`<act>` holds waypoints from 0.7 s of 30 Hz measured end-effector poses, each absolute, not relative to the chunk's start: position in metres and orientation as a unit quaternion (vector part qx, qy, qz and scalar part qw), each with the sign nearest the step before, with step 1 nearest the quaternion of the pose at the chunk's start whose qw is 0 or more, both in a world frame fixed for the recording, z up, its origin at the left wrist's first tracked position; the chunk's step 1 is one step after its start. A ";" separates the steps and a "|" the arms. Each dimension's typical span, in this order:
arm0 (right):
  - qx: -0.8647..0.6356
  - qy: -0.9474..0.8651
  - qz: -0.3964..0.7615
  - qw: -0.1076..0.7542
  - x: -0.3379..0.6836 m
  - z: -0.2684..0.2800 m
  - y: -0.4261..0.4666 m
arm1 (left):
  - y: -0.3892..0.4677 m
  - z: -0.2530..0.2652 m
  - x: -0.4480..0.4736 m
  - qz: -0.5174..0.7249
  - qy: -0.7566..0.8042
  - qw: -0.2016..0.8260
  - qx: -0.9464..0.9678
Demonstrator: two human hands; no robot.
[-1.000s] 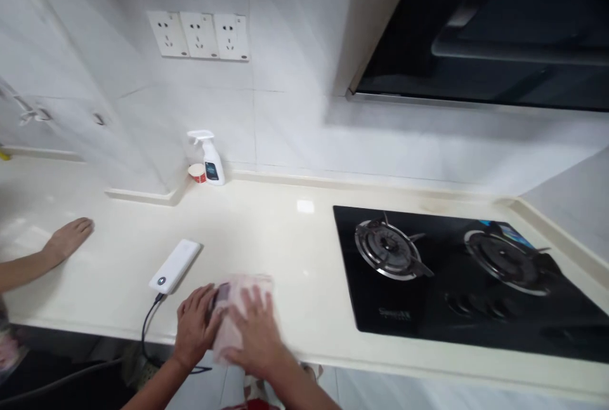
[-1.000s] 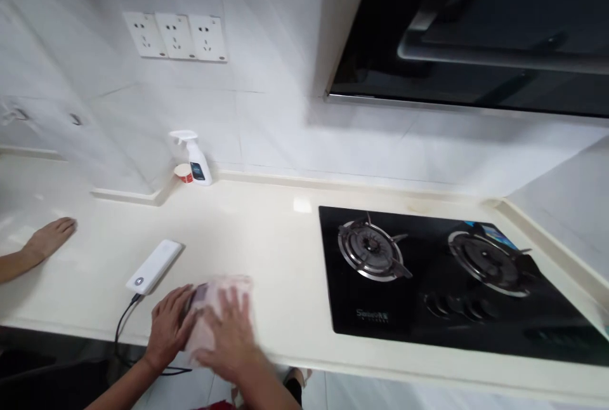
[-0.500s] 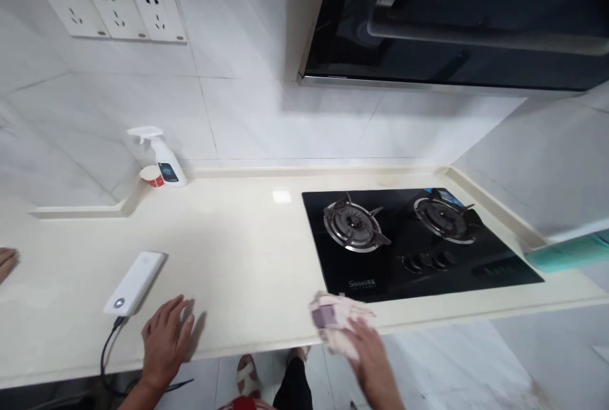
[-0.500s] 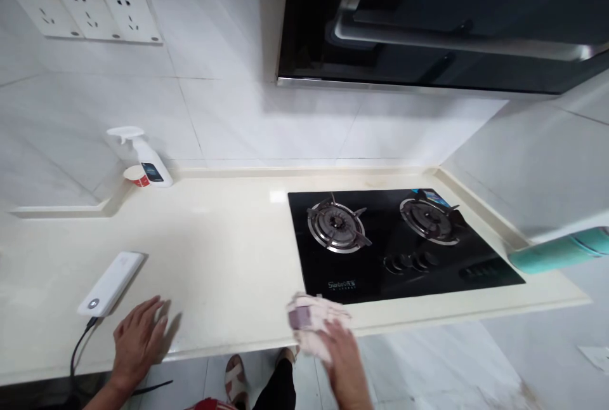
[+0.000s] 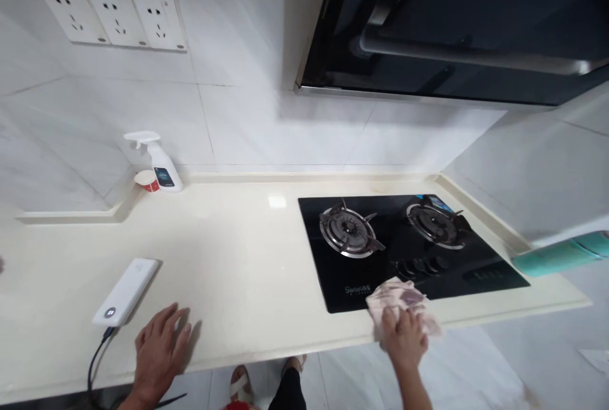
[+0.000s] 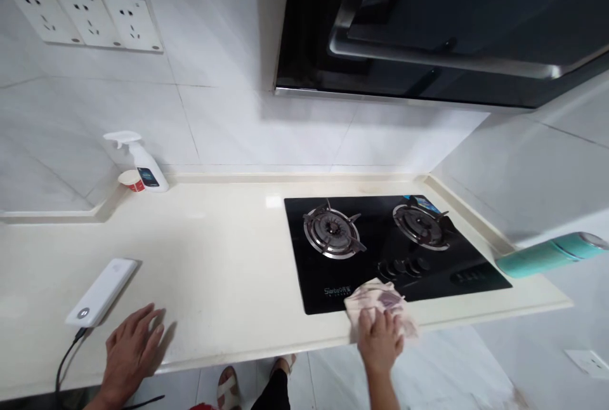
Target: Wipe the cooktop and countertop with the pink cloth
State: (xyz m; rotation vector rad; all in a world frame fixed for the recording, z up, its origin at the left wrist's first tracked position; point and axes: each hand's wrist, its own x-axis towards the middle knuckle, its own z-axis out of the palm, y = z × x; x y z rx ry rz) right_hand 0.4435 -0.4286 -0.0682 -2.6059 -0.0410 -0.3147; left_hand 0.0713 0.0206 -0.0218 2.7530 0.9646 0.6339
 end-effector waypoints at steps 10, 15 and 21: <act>-0.878 -0.392 -0.080 0.264 0.399 -0.055 -0.315 | 0.024 -0.033 0.067 0.212 0.321 0.068 0.920; -0.929 -0.205 -0.168 0.257 0.461 -0.057 -0.328 | 0.022 -0.035 0.065 0.225 0.328 0.057 0.916; -0.948 -0.238 -0.117 0.177 0.439 -0.056 -0.275 | 0.021 -0.038 0.064 0.239 0.316 0.039 0.917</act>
